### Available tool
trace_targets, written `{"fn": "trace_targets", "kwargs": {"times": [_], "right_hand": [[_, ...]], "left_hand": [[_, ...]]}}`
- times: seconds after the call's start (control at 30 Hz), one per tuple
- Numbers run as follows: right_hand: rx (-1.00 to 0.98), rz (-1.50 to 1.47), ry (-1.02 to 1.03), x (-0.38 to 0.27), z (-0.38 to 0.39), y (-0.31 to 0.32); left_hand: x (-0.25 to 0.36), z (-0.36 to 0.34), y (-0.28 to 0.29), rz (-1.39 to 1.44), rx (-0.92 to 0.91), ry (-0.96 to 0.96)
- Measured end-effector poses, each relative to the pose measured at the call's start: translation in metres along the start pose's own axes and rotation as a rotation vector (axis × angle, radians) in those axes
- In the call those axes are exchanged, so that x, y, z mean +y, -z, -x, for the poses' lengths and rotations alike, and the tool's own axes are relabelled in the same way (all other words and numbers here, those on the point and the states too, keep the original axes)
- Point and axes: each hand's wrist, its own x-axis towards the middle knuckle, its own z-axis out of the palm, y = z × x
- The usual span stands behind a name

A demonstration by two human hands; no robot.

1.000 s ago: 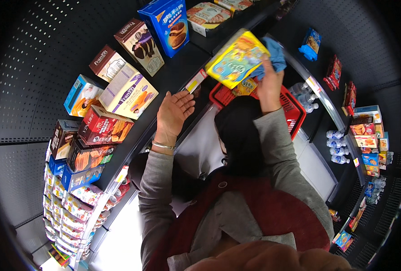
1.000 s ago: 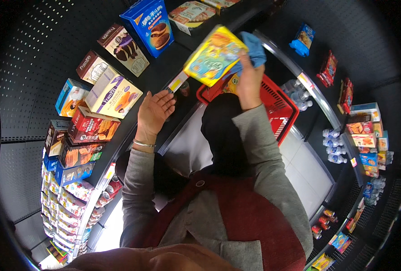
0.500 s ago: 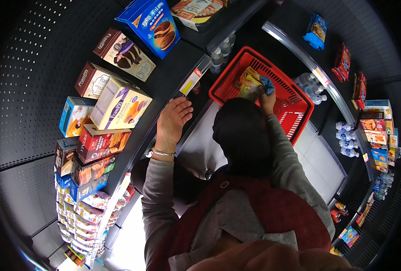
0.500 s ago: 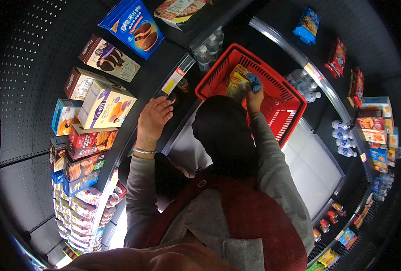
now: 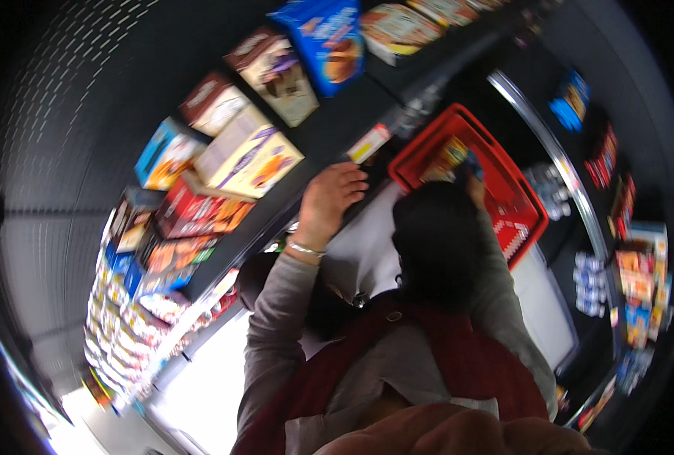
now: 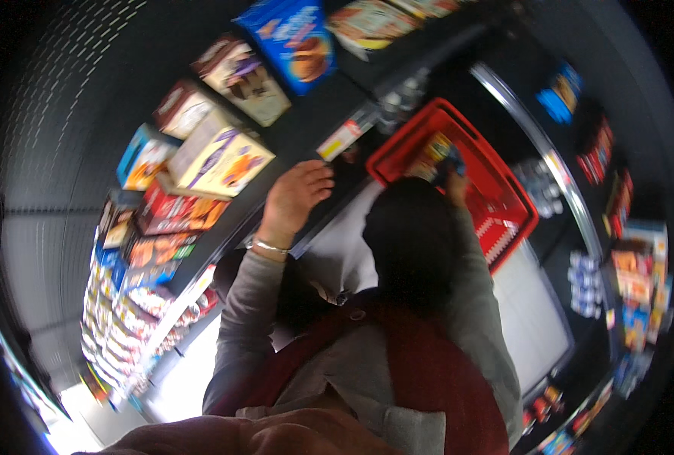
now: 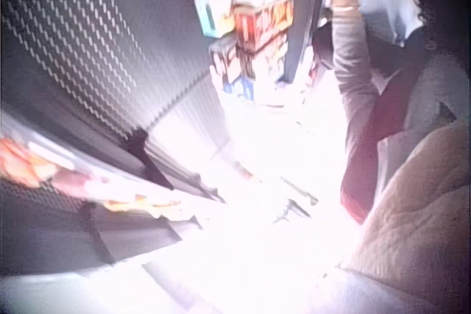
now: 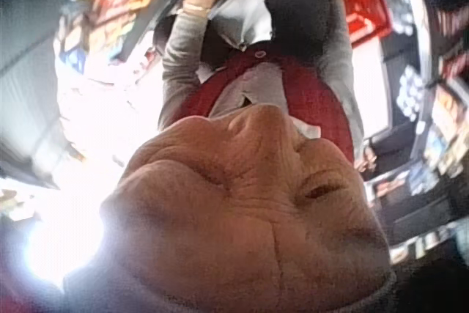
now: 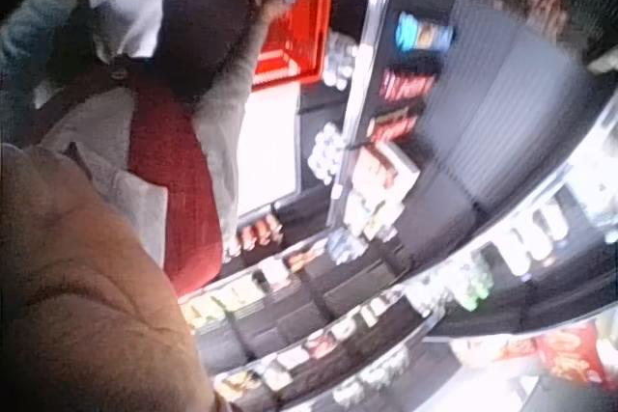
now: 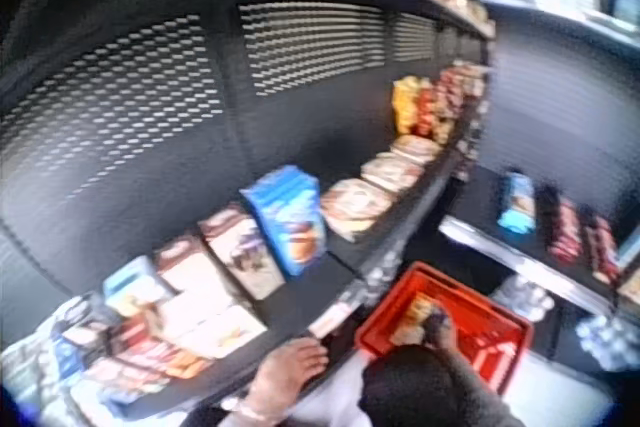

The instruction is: The person wipes a supermarket shelf with a blue cloth, then picks up and wipes several snack packages and instant noodle cups before placing them back on the shelf. They continue wiping the shelf and handling additional snack boxes, moving them into a red basket.

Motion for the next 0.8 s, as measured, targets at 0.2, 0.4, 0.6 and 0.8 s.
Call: {"fn": "trace_targets", "kwargs": {"times": [0.2, 0.4, 0.6, 0.8], "right_hand": [[-0.292, -0.506, 0.052, -0.157, 0.022, -0.029], [-0.759, -0.183, 0.435, -0.312, 0.135, -0.118], [-1.087, -0.018, 1.006, -0.367, 0.202, -0.207], [-1.054, 0.239, 1.419, -0.362, 0.201, -0.242]], "left_hand": [[0.007, 0.001, -0.015, 0.003, 0.166, 0.001], [0.012, 0.003, -0.023, 0.045, 0.234, 0.013], [0.012, 0.004, -0.021, 0.031, 0.254, 0.051], [0.011, 0.007, -0.025, 0.11, 0.16, 0.045]]}}
